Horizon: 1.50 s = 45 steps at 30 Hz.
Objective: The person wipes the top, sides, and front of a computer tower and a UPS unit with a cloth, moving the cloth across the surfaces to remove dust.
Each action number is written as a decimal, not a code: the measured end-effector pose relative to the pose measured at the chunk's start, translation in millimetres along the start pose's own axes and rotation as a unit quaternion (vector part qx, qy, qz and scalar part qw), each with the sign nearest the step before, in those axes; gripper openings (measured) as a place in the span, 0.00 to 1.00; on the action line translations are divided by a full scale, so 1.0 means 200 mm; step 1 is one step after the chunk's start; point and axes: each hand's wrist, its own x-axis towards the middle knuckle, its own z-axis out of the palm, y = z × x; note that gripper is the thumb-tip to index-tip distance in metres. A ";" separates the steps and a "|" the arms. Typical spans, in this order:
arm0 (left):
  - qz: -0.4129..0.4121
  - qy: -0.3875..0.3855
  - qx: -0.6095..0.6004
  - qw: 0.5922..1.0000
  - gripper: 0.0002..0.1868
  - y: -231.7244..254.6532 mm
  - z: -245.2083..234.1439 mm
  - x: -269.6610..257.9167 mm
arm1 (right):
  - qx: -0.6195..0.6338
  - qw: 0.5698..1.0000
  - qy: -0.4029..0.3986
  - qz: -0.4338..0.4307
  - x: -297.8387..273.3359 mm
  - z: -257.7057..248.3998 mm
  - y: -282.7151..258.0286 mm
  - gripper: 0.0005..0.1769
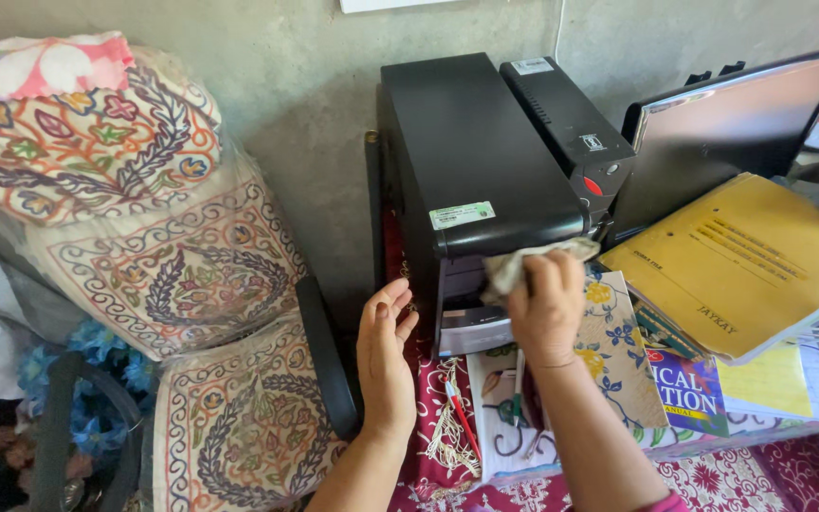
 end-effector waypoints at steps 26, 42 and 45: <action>-0.038 0.010 -0.169 0.985 0.22 0.03 0.17 0.41 | 0.195 0.963 -0.181 -0.042 0.66 -0.13 -0.40 0.10; 0.132 -0.078 0.177 0.972 0.36 -0.11 0.27 0.60 | 0.102 0.979 -0.174 0.023 0.60 0.00 -0.24 0.10; 0.065 -0.079 0.178 0.979 0.35 -0.15 0.27 0.90 | 0.096 0.972 -0.212 0.026 0.62 0.01 -0.22 0.11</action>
